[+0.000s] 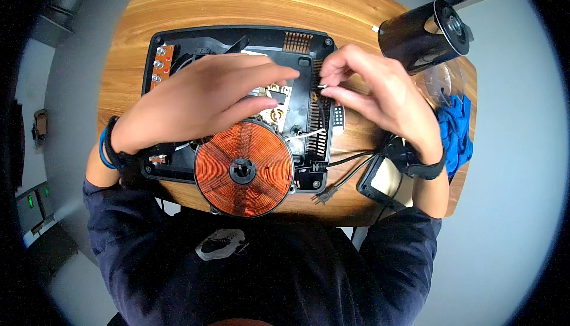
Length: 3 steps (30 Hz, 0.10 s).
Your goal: The person disassembles an electronic device on a wooden table, removes a copper coil and a fan, and uses a screwdriver to adjust internal components. They repeatedly handle the coil and fan, repositioning them within the device casing.
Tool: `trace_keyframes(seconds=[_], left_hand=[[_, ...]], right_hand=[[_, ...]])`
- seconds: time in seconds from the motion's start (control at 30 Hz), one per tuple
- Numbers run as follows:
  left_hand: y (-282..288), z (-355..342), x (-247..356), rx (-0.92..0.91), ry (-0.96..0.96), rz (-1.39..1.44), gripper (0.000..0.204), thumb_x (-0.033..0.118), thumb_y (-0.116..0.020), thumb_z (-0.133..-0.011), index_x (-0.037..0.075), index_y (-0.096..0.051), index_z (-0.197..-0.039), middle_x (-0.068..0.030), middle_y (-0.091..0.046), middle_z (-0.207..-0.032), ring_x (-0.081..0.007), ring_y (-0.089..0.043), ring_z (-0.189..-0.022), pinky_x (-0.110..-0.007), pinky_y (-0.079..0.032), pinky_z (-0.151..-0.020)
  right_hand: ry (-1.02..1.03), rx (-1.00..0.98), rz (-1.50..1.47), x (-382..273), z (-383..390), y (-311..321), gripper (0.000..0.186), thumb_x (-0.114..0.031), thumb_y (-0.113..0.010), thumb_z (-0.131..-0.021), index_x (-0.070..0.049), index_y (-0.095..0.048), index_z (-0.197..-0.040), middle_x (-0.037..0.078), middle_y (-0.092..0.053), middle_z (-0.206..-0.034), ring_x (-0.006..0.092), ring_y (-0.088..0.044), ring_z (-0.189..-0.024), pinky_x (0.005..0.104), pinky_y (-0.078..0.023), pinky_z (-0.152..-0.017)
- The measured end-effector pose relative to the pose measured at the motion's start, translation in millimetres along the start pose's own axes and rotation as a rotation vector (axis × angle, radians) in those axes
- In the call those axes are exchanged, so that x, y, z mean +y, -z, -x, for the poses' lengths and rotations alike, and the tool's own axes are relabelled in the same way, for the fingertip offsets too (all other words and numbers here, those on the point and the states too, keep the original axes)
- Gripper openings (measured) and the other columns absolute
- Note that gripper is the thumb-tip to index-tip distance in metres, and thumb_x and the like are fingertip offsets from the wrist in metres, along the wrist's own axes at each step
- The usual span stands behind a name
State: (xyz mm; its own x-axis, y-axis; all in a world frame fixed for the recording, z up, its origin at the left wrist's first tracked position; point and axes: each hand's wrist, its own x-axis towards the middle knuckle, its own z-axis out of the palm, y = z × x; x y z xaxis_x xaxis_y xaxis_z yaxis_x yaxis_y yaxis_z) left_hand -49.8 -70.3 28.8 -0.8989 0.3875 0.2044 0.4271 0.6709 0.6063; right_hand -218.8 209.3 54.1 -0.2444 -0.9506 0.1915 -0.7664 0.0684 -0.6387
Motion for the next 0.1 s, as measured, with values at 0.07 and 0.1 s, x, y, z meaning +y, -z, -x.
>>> trace_keyframes(seconds=[0.07,0.1], left_hand=[[-10.2,-12.2,-2.9,0.01,-0.014,0.061,0.039,0.027,-0.074,-0.116,0.007,-0.072,-0.15,-0.0227,-0.075,-0.119,-0.0458,-0.074,-0.109,-0.053,-0.059,-0.093],[-12.3,-17.7,-5.0,-0.027,-0.035,0.073,0.04,0.027,-0.073,-0.118,0.007,-0.07,-0.152,-0.0233,-0.076,-0.121,-0.0459,-0.074,-0.111,-0.053,-0.059,-0.095]], right_hand=[[-0.005,-0.024,0.005,-2.9,-0.2,-4.5,0.026,-0.003,-0.089,-0.102,0.002,-0.072,-0.121,0.012,-0.082,-0.113,0.0276,-0.084,-0.104,0.0388,-0.069,-0.094],[0.023,-0.038,0.006,-4.2,-0.5,-3.3,0.023,-0.003,-0.087,-0.105,0.001,-0.072,-0.122,0.011,-0.082,-0.114,0.0296,-0.084,-0.107,0.0393,-0.069,-0.096]])
